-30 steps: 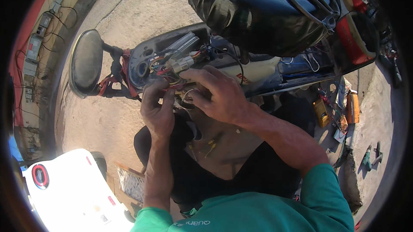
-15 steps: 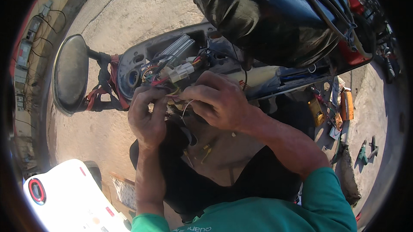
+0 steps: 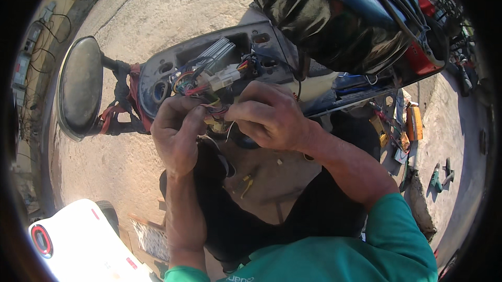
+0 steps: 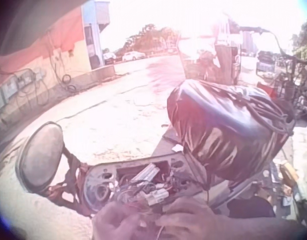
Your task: The person works on the exposed wiring harness under the seat of a motorcycle, stripping wire ends, twisting connections, and wrapping them with electrical tape. The person handles multiple colored wires and a roll of tape while seated on the motorcycle.
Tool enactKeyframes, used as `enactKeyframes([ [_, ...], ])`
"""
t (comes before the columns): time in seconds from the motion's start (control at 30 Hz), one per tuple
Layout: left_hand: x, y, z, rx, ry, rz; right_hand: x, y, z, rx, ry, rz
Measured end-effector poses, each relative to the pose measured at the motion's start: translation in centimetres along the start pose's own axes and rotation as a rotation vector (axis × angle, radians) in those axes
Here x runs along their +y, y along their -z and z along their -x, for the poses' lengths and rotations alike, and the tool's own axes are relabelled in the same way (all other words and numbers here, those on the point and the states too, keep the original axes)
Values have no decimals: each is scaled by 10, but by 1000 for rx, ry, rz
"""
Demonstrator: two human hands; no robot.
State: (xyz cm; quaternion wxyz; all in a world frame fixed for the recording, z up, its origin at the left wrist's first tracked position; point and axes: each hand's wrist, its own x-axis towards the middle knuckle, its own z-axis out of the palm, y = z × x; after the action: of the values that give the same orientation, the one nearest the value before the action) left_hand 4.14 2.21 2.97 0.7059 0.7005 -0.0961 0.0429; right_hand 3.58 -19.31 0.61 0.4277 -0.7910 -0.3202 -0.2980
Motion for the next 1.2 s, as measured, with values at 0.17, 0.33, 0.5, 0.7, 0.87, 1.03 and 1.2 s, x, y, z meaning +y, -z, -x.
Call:
enactKeyframes([
  [0.17, 1, -19, 2, 89, 24, 2, 2, 1, -2, 29, -13, -37],
  [0.33, 0, -22, 1, 145, 14, -4, 1, -1, -4, 56, -53, -64],
  [0.5, -7, -23, -1, 184, 17, -10, -1, -3, -4, 75, -122, -61],
  [0.7, -6, -25, -1, 175, 43, -56, -5, -7, -1, 65, -319, -184],
  [0.87, -8, -26, 2, 158, 31, -91, -8, -17, 3, 132, -526, -387],
  [1.03, -3, -26, 2, 145, 21, -113, -10, -23, 0, 208, -709, -698],
  [1.2, -9, -19, 5, 124, 1, -133, -8, -22, -5, 232, -832, -917],
])
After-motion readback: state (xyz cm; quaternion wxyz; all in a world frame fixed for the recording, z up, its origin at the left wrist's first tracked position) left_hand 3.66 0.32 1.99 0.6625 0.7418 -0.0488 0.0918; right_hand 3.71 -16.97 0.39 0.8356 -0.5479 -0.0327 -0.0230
